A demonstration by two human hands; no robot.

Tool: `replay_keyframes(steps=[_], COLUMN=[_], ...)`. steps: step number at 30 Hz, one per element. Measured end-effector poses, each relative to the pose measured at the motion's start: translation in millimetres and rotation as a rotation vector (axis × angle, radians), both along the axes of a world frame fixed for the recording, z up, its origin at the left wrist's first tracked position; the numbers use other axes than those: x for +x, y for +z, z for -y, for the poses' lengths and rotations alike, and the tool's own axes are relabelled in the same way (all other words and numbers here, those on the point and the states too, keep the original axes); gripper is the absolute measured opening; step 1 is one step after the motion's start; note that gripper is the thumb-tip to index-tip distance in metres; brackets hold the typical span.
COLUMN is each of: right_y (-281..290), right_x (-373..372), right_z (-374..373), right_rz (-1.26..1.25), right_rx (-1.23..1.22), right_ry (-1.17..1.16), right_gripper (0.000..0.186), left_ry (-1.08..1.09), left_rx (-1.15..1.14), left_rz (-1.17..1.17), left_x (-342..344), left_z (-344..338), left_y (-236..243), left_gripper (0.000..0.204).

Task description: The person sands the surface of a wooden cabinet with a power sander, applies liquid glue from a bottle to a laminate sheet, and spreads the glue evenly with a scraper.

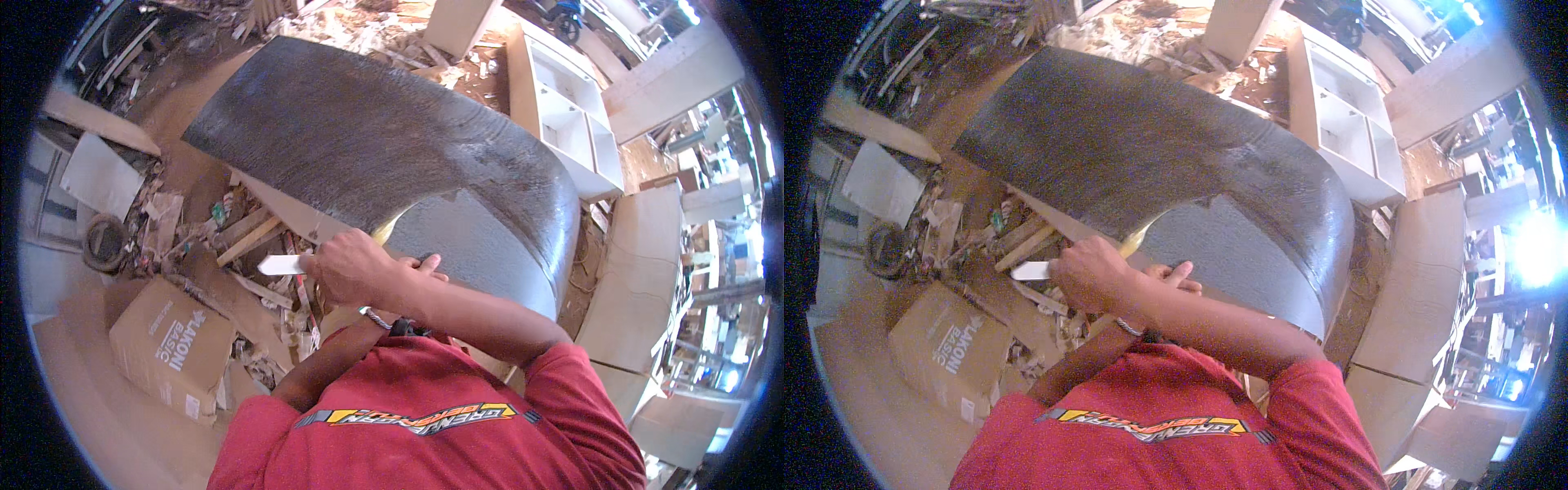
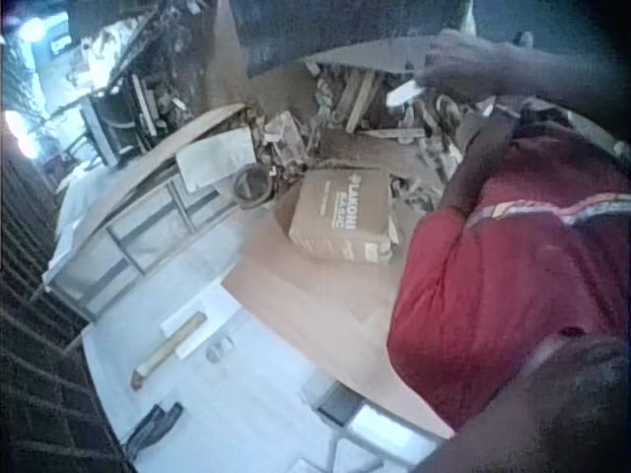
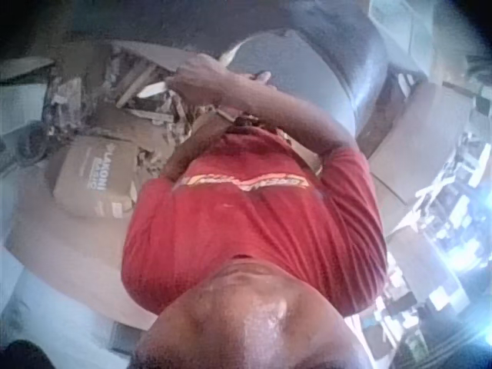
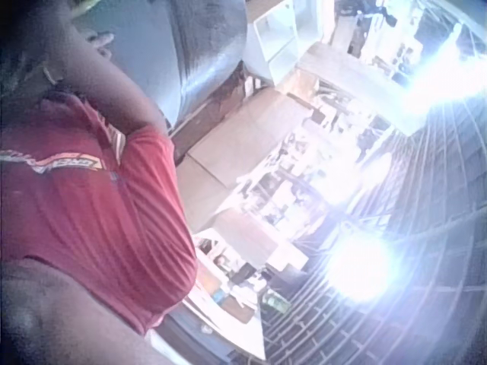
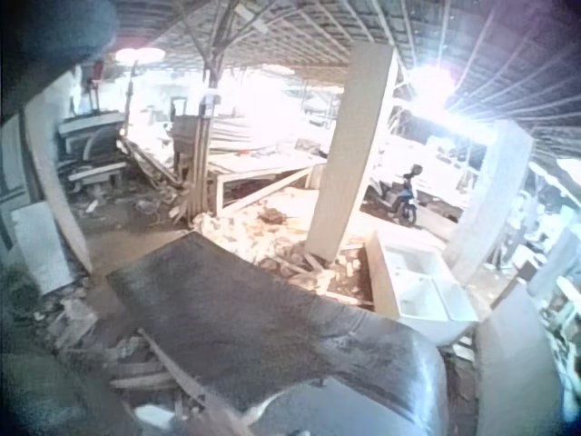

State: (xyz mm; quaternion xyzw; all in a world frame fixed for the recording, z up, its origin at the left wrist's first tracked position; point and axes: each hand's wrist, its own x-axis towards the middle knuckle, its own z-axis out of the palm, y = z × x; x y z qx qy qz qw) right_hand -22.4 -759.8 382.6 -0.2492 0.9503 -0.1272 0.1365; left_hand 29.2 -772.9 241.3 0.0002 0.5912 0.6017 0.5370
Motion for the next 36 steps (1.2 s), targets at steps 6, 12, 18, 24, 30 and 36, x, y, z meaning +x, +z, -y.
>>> replay_keyframes(steps=[6,12,18,24,30,36], right_y=[74,60,35,9,-58,-5], right_x=[6,5,-34,-92,-108,-130], right_z=[-63,-122,-126,-106,-92,-102], right_rz=[-0.458,-0.384,-0.349,-0.359,-0.293,-0.131], right_rx=[-0.306,-0.194,-0.132,-0.091,0.315,0.170], right_ry=[-0.276,-0.518,-0.544,-0.491,-0.507,-0.667], right_gripper=[0.036,0.033,0.029,0.024,0.029,0.028], left_ry=[0.290,0.424,0.471,0.459,0.472,0.508], left_rx=[0.188,0.109,0.038,0.032,0.011,-0.098], left_rz=[0.022,-0.047,-0.180,-0.207,-0.249,-0.448], left_x=[2,-40,-95,-139,-142,-140], left_z=[20,59,109,132,114,122], left_y=[-12,4,19,21,27,40], left_gripper=[0.035,0.033,0.033,0.033,0.036,0.041])
